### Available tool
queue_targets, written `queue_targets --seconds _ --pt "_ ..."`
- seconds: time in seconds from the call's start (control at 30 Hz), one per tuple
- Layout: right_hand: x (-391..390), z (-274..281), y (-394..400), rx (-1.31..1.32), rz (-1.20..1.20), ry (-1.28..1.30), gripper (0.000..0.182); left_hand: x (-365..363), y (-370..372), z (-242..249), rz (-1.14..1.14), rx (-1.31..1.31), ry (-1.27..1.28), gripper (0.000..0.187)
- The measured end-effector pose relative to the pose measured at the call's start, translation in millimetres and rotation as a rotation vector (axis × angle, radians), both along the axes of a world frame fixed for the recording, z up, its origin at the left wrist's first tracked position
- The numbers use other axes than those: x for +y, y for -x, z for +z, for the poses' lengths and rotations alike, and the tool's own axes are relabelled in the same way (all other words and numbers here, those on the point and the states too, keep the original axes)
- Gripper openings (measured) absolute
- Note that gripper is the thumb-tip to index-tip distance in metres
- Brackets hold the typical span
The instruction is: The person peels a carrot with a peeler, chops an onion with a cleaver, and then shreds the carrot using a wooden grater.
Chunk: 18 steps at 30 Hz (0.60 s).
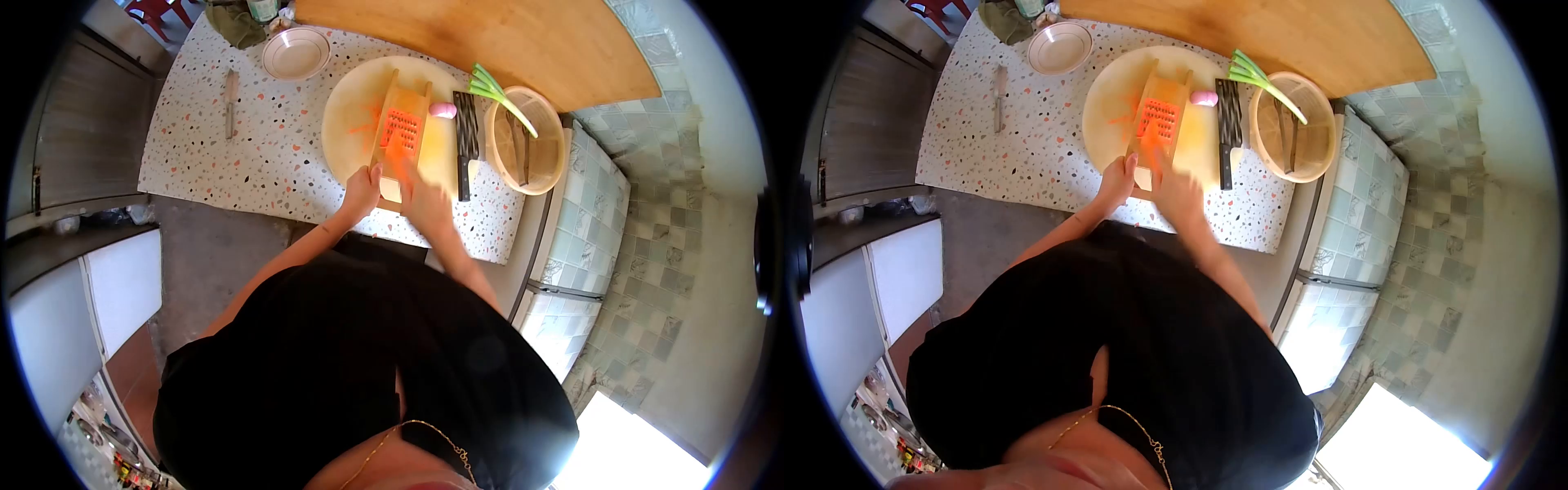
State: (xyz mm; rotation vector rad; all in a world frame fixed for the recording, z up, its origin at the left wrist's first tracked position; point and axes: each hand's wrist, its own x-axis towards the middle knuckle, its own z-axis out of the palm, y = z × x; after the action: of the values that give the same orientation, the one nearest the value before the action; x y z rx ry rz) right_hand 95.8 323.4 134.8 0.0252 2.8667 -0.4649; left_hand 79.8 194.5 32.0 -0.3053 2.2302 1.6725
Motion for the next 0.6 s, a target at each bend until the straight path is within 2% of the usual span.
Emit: queue_targets --seconds 0.03,0.1,0.23,0.3,0.43,0.5,0.57,0.6 --pt "-1 4 -23 0.024 0.006 0.092 0.046 2 1 1 0.005 0.007 -0.002 0.051" --pt "3 -25 0 0.178 -0.007 0.058 0.043 6 -8 0 -0.030 -0.020 0.004 0.049" --pt "12 -77 125 0.295 -0.106 0.012 0.037 5 -24 -8 -0.033 -0.009 -0.033 0.047" --pt "10 -53 116 0.249 -0.069 0.011 0.040 -2 -20 -9 -0.008 0.029 -0.022 0.049" --pt "7 -18 2 0.103 0.034 -0.004 0.047 -4 -12 -6 -0.043 0.008 -0.008 0.049" --pt "1 2 -15 0.060 0.009 0.072 0.046 -3 -6 -7 -0.039 -0.007 -0.034 0.049" --pt "8 -27 37 0.111 -0.048 0.033 0.046 1 -15 -13 -0.049 0.108 0.044 0.048" --pt "8 -43 75 0.157 -0.130 0.031 0.040 3 -17 -10 -0.056 0.070 0.052 0.048"
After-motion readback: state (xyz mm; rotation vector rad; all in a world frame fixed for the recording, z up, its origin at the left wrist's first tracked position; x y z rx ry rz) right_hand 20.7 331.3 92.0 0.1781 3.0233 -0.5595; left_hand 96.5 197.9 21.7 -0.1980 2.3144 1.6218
